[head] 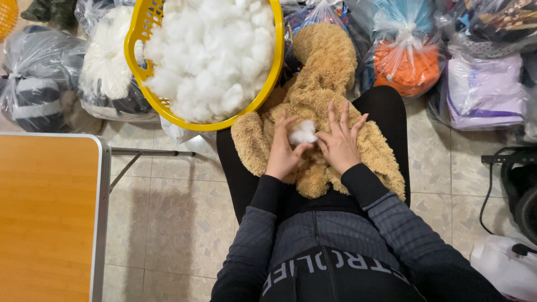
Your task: The person sits on the floor and repeatedly takes handfuls of white stuffing from a yellow basket to fill a large brown teddy bear. They push the stuffing into the bear's body and limbs, patting and compressing the material to distribute it evenly.
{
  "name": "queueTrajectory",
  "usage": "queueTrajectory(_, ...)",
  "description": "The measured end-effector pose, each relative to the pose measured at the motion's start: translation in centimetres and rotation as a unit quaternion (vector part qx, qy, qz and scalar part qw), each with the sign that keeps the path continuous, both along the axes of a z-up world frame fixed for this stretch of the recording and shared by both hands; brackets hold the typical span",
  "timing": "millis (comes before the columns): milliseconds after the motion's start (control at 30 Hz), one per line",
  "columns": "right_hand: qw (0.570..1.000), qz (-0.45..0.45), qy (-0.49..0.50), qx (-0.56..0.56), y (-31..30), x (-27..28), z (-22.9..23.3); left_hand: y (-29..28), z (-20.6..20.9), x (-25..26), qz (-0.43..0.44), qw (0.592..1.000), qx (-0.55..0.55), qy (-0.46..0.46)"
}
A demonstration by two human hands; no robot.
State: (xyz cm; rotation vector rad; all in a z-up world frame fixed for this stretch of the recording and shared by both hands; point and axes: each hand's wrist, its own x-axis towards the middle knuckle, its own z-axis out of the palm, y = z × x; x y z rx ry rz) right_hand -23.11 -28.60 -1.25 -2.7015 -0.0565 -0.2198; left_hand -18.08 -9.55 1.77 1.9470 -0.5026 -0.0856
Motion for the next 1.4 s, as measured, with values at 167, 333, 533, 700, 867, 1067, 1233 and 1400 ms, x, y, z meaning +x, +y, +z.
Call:
queueTrajectory(167,1.0,-0.019,0.014,0.009,0.0,0.2,0.0,-1.0,0.2,0.1,-0.134,0.988,0.005,-0.078)
queueTrajectory(333,0.998,-0.021,-0.019,0.062,0.0,0.2,0.5,-1.3,-0.8,-0.6,-0.057,0.996,0.055,-0.03)
queueTrajectory(533,0.997,-0.009,-0.037,0.06,0.4,0.4,2.0,-0.4,0.0,1.1,0.033,0.999,-0.001,0.014)
queueTrajectory(700,0.999,0.004,-0.015,0.05,1.3,1.2,2.9,1.2,2.3,3.8,0.082,0.987,-0.134,0.015)
queueTrajectory(867,0.999,0.011,-0.016,0.036,3.2,5.2,2.8,4.1,4.3,8.3,0.224,0.959,-0.15,-0.085)
queueTrajectory(1067,0.998,0.023,-0.066,-0.008,8.4,13.0,3.8,6.5,5.1,16.1,0.398,0.895,0.113,-0.165)
queueTrajectory(1233,0.995,-0.008,-0.093,-0.033,11.4,18.5,4.8,7.5,3.1,19.8,0.295,0.884,0.302,-0.203)
queueTrajectory(1400,0.989,-0.025,-0.073,-0.13,12.3,23.5,2.9,7.9,-0.3,22.8,0.243,0.847,0.417,-0.22)
